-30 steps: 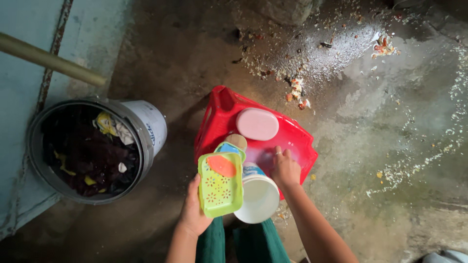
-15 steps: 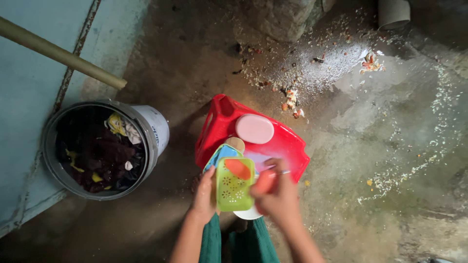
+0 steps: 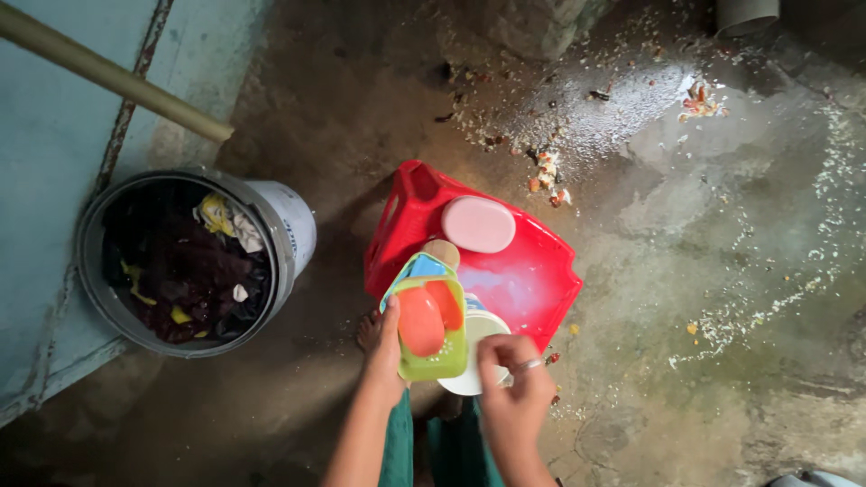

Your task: The person washes containers, soap dishes, soap bars, and brushes by hand with water, moving between the washing area and the stairs where items are placed.

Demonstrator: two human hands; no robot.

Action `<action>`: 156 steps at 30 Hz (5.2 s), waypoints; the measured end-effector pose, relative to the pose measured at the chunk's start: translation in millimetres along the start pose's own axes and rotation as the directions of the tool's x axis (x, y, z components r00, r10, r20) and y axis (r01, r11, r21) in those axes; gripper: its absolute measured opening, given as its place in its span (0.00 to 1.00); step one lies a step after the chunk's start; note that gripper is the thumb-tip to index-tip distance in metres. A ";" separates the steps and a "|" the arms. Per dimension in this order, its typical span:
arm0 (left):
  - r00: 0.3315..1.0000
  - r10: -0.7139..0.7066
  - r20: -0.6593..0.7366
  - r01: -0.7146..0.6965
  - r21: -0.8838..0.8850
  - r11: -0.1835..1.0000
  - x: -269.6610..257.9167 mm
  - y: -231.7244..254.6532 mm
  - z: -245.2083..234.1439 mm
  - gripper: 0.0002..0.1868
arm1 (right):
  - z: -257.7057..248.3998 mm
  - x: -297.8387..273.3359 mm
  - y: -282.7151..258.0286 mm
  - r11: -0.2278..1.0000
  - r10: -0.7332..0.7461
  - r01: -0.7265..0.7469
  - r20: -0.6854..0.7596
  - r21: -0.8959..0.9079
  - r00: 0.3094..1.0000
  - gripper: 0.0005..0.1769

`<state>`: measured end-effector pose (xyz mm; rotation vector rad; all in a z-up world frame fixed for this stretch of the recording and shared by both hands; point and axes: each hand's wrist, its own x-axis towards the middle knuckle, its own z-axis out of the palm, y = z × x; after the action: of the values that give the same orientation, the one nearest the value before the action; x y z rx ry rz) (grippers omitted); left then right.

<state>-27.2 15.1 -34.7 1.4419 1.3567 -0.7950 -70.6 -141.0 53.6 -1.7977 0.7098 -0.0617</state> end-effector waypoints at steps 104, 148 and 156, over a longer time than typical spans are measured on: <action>0.089 0.548 0.832 -0.995 0.094 0.018 -491.7 26.5 121.3 0.42 | -331.9 -30.1 -201.6 0.455 0.324 -0.293 0.150 0.841 0.934 0.36; 0.421 -0.010 0.907 -0.693 0.328 0.642 -552.2 -221.1 440.1 0.25 | -715.2 -235.3 37.6 0.944 0.276 -0.329 -0.609 0.025 0.744 0.31; 0.272 0.006 0.962 -0.736 0.204 0.645 -536.1 -317.3 585.1 0.25 | -790.7 -184.8 134.0 0.980 0.190 -0.106 -0.626 0.170 0.756 0.33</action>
<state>-337.1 -743.8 207.1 1.3183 -0.2880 -1.4782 -582.6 -747.7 270.6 -1.5810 1.3055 -0.6319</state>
